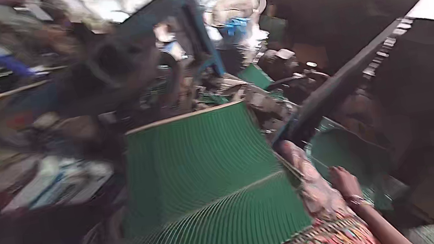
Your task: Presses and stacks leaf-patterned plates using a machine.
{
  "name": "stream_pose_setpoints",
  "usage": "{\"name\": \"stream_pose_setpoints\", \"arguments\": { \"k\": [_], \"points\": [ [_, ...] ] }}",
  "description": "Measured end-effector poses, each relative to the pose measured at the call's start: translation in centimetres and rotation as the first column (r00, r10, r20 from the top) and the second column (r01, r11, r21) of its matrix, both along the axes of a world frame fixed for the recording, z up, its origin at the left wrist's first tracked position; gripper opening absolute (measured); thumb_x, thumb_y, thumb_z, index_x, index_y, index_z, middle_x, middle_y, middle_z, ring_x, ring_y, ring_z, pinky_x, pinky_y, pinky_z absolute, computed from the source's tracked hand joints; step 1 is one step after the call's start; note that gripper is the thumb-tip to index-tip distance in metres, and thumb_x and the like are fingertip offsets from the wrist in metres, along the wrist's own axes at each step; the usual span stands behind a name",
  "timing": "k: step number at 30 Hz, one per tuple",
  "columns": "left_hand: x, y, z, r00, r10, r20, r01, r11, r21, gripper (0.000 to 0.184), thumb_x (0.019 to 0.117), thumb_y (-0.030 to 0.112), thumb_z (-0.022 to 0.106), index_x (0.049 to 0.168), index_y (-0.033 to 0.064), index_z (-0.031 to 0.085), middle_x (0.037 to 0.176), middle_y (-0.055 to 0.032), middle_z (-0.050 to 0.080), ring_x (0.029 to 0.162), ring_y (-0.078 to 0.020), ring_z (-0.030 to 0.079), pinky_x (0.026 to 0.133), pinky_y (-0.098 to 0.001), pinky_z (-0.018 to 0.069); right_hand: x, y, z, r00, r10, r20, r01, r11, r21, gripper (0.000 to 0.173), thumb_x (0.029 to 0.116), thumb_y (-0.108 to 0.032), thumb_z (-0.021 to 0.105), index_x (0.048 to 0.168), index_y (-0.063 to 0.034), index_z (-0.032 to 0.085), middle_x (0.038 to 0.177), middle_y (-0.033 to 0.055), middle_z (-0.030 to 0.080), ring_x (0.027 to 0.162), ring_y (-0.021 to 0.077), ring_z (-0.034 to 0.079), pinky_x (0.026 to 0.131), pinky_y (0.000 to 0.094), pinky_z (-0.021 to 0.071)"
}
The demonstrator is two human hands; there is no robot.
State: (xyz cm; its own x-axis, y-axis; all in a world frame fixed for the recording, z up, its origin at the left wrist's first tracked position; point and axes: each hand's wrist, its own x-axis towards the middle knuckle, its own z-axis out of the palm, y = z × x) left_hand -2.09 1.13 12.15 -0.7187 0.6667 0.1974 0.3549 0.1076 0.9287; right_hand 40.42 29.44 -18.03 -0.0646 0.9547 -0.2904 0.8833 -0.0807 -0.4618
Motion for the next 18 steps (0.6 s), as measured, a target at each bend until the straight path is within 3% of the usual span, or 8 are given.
{"name": "stream_pose_setpoints", "arguments": {
  "k": [2,4,7,9,12,15,16,18],
  "points": [
    [-1.5,2.8,1.7,0.996,0.050,0.071,-0.049,0.999,-0.007,0.077,0.0890,0.016,0.063,0.152,-0.0092,0.028,0.148,-0.0148,0.048,0.127,-0.0048,0.055,0.106,-0.0237,0.0481,0.4,2.2,0.2,0.997,0.022,-0.075,-0.009,0.984,0.176,0.027,0.0956,-0.009,0.065,0.120,0.0033,0.070,0.120,0.0346,0.065,0.110,0.0540,0.064,0.092,0.0714,0.0485],
    [-4.3,6.3,2.0,0.976,0.125,0.180,-0.131,0.991,0.019,0.073,0.0874,0.022,0.066,0.152,0.0009,0.040,0.140,-0.0115,0.058,0.117,-0.0110,0.064,0.094,-0.0306,0.0578,0.6,3.8,1.7,0.990,0.028,-0.137,0.016,0.951,0.307,0.024,0.0982,-0.006,0.059,0.116,0.0055,0.071,0.118,0.0354,0.065,0.108,0.0550,0.064,0.090,0.0715,0.0488],
    [-9.8,12.6,2.2,0.940,0.216,0.265,-0.243,0.968,0.071,0.065,0.0964,0.018,0.066,0.154,0.0053,0.038,0.142,-0.0174,0.054,0.109,-0.0226,0.063,0.079,-0.0400,0.0577,0.3,5.3,4.6,0.972,0.051,-0.230,0.054,0.902,0.429,0.027,0.0985,-0.006,0.054,0.115,0.0067,0.071,0.117,0.0352,0.065,0.108,0.0543,0.064,0.092,0.0701,0.0486],
    [-15.0,16.8,2.5,0.931,0.259,0.258,-0.283,0.957,0.059,0.071,0.0977,0.018,0.068,0.158,0.0056,0.032,0.151,-0.0234,0.044,0.119,-0.0317,0.059,0.088,-0.0471,0.0550,-0.3,5.7,6.6,0.954,0.112,-0.277,0.041,0.869,0.493,0.028,0.0973,-0.003,0.053,0.116,0.0091,0.070,0.117,0.0365,0.065,0.107,0.0533,0.065,0.093,0.0655,0.0506],
    [-23.0,22.6,2.1,0.924,0.366,0.113,-0.365,0.931,-0.029,0.076,0.0936,0.024,0.076,0.154,0.0010,0.037,0.140,-0.0311,0.051,0.103,-0.0346,0.060,0.085,-0.0470,0.0521,-0.2,7.2,5.4,0.954,0.186,-0.234,0.011,0.761,0.648,0.027,0.0981,-0.009,0.055,0.114,0.0017,0.074,0.108,0.0271,0.071,0.097,0.0397,0.071,0.087,0.0480,0.0580],
    [-27.1,25.8,2.9,0.923,0.382,-0.043,-0.383,0.904,-0.192,0.077,0.0896,0.037,0.080,0.150,0.0027,0.047,0.140,-0.0306,0.055,0.121,-0.0430,0.059,0.100,-0.0567,0.0476,-0.5,8.6,5.0,0.958,0.235,-0.164,-0.033,0.659,0.752,0.027,0.1011,-0.015,0.053,0.117,-0.0071,0.074,0.108,0.0155,0.073,0.095,0.0240,0.071,0.085,0.0336,0.0582],
    [-27.6,26.2,3.0,0.925,0.376,-0.059,-0.380,0.902,-0.205,0.077,0.0889,0.038,0.080,0.149,0.0027,0.049,0.138,-0.0298,0.056,0.121,-0.0429,0.059,0.101,-0.0570,0.0473,-1.0,9.2,4.7,0.953,0.242,-0.185,0.016,0.566,0.824,0.026,0.1003,-0.018,0.054,0.114,-0.0088,0.075,0.104,0.0128,0.074,0.091,0.0197,0.072,0.081,0.0291,0.0588],
    [-27.9,26.2,2.8,0.932,0.362,-0.026,-0.361,0.916,-0.177,0.075,0.0894,0.035,0.080,0.148,0.0014,0.049,0.136,-0.0300,0.057,0.116,-0.0413,0.060,0.097,-0.0551,0.0487,-3.2,7.6,11.5,0.911,0.269,-0.312,0.038,0.699,0.714,0.027,0.1004,-0.007,0.054,0.119,0.0026,0.071,0.113,0.0235,0.070,0.099,0.0282,0.071,0.089,0.0386,0.0588]
  ]
}}
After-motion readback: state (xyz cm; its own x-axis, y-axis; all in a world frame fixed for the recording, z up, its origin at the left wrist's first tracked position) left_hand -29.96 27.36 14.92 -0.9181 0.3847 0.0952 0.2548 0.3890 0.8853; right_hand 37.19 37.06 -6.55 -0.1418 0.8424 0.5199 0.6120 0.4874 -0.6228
